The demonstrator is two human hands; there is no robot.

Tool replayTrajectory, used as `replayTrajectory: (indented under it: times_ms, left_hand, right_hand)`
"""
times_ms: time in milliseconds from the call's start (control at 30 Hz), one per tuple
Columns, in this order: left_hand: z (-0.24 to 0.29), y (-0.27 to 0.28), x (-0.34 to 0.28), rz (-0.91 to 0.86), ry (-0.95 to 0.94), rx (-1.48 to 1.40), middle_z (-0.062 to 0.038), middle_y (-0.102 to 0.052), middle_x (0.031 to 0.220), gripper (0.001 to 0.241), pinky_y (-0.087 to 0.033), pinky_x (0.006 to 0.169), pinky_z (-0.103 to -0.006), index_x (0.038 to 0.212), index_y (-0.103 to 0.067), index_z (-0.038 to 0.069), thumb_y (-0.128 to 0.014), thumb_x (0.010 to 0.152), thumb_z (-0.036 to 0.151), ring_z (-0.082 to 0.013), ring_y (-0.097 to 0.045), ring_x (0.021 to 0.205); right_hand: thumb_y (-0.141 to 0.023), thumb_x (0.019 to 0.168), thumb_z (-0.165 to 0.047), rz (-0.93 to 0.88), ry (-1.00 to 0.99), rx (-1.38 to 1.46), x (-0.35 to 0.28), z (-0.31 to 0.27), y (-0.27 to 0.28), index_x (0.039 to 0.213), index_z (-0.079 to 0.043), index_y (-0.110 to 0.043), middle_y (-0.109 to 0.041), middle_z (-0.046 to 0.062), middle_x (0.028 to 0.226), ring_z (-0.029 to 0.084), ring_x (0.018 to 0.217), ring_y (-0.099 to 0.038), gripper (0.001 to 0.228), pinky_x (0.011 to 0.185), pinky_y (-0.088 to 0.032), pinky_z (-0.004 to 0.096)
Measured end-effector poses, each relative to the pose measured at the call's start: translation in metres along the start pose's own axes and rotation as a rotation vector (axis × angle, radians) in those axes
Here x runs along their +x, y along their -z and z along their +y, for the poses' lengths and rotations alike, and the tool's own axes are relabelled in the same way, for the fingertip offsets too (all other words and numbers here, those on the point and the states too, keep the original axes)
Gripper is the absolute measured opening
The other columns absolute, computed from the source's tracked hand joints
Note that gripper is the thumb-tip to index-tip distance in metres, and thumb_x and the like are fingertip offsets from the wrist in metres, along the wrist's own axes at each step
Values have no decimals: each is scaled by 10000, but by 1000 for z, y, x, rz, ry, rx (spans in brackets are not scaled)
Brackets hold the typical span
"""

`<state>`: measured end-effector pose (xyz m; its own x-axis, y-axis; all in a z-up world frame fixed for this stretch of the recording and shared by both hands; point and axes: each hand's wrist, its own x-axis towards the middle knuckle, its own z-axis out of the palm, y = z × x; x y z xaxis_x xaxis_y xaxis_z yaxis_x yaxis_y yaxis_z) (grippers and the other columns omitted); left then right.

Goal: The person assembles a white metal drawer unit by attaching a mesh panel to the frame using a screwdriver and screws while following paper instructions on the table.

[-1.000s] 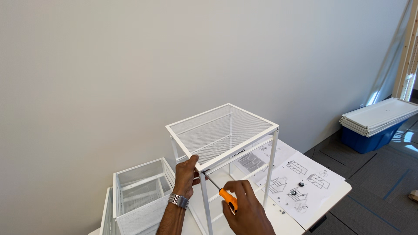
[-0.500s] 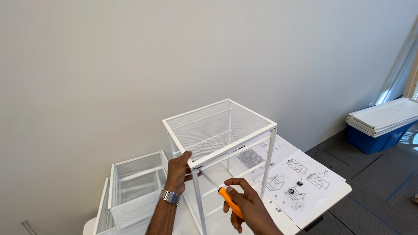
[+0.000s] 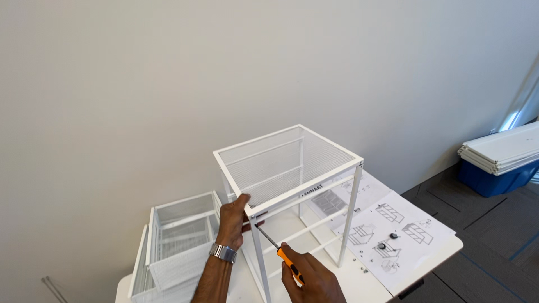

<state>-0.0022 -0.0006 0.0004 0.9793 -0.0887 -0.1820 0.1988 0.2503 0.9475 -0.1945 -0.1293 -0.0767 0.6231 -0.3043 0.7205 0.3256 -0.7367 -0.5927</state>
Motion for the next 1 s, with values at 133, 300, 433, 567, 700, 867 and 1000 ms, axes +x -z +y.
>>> replayTrajectory:
  times_ms: [133, 300, 433, 567, 700, 867, 1000]
  left_hand:
    - [-5, 0, 9, 1, 27, 20, -62, -567, 622, 369, -636, 507, -434, 731, -556, 128, -806, 946, 292, -240, -629, 532]
    - [-5, -2, 7, -12, 40, -3, -44, -469, 601, 419, -689, 561, -480, 693, -472, 139, -802, 915, 270, -224, -545, 509]
    - [-6, -4, 7, -3, 20, -7, -88, -610, 635, 395, -628, 523, -438, 689, -528, 132, -806, 932, 271, -274, -664, 607]
    - [-8, -5, 6, 6, 15, -2, -35, -537, 605, 437, -554, 514, -399, 639, -494, 149, -803, 923, 274, -196, -534, 563]
    - [-14, -4, 14, 18, -12, 16, 26, -428, 591, 489, -392, 514, -345, 605, -425, 205, -815, 893, 271, -139, -412, 549]
    - [-20, -2, 14, 1, -4, -4, 31, -417, 581, 502, -465, 523, -336, 617, -434, 202, -815, 927, 307, -130, -410, 544]
    - [-19, -5, 16, 8, 4, -16, 24, -441, 583, 458, -448, 513, -333, 615, -461, 185, -807, 898, 288, -128, -415, 538]
  right_hand:
    - [-786, 906, -166, 87, 25, -93, 7, -2, -11, 1303, -272, -803, -754, -71, 779, 139, 542, -648, 411, 470, -603, 292]
    - [-791, 908, -172, 55, -30, -91, 6, 4, -20, 1352, -294, -783, -763, -78, 817, 141, 571, -660, 460, 520, -617, 296]
    - [-781, 891, -152, 135, 30, -200, 9, 2, -27, 1310, -331, -799, -708, -119, 897, 152, 520, -565, 456, 465, -542, 294]
    - [-816, 890, -278, 170, 35, -288, 17, -5, -24, 1341, -362, -792, -741, -107, 798, 130, 566, -704, 460, 457, -578, 347]
    - [-649, 990, -441, -346, -816, 0, 72, -67, 34, 1388, -483, -732, -927, -150, 737, 49, 637, -735, 409, 746, -572, 201]
    - [-859, 885, -441, -481, -866, 116, 71, -72, 52, 1358, -403, -595, -862, -50, 1260, 127, 1062, -857, 542, 1045, -574, 268]
    - [-799, 944, -304, -151, -297, -199, 32, -28, 9, 1108, -281, -747, -715, -137, 1091, 148, 690, -708, 173, 623, -595, 373]
